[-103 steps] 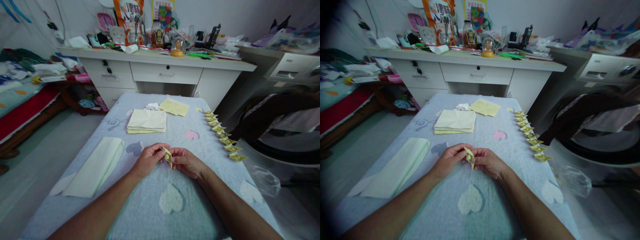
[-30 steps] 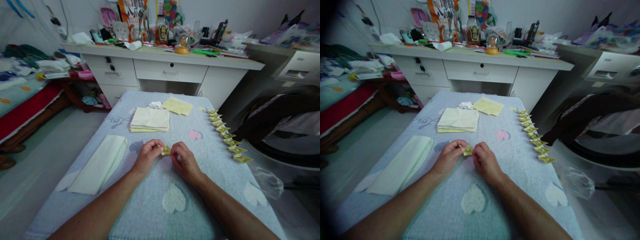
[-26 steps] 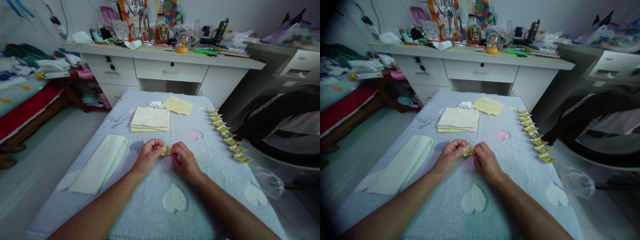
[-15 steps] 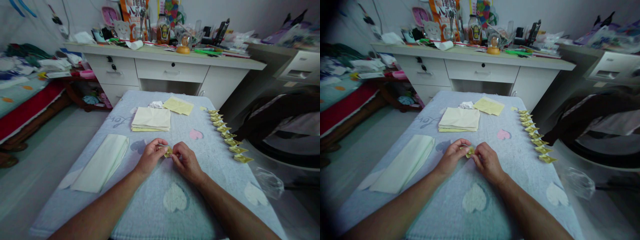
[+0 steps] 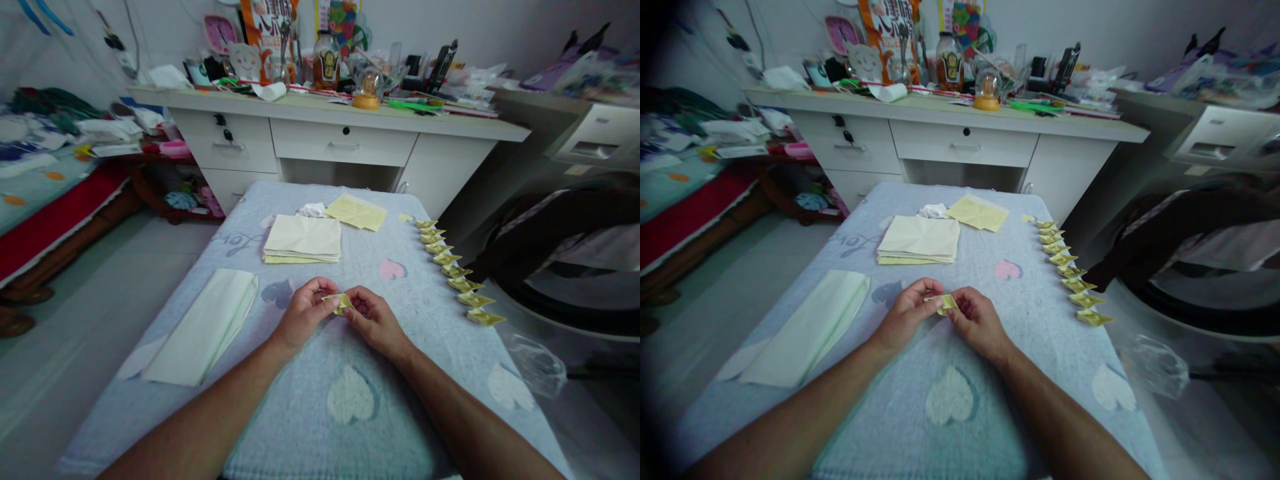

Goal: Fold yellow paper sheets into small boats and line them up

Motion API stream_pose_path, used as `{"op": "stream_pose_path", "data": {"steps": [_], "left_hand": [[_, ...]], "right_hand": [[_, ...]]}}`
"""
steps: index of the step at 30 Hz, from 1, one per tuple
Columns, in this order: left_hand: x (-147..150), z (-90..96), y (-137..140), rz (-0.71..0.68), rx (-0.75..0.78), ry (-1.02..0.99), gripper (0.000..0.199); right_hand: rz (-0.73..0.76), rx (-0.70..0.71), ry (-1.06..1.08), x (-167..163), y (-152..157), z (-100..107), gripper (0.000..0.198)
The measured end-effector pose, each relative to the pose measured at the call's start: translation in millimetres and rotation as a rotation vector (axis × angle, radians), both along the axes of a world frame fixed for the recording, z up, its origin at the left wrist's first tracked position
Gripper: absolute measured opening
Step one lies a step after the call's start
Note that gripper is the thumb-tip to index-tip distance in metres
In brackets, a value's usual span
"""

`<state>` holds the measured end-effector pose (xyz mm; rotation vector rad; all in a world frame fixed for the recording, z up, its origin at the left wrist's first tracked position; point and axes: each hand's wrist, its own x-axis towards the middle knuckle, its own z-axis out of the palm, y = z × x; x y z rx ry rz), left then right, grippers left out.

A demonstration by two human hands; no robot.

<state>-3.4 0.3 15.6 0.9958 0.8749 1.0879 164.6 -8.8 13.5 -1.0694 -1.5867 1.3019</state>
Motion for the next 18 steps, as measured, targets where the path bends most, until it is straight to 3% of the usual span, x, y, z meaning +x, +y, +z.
{"op": "stream_pose_path", "data": {"steps": [10, 18], "left_hand": [[-0.9, 2.7, -0.1, -0.063, -0.019, -0.023, 0.034], [-2.4, 1.1, -0.8, -0.137, -0.043, -0.088, 0.032]], "right_hand": [[0.097, -0.183, 0.252, 2.1, 2.3, 0.0, 0.040], [0.089, -0.262, 0.258, 4.5, 2.0, 5.4, 0.037]]}}
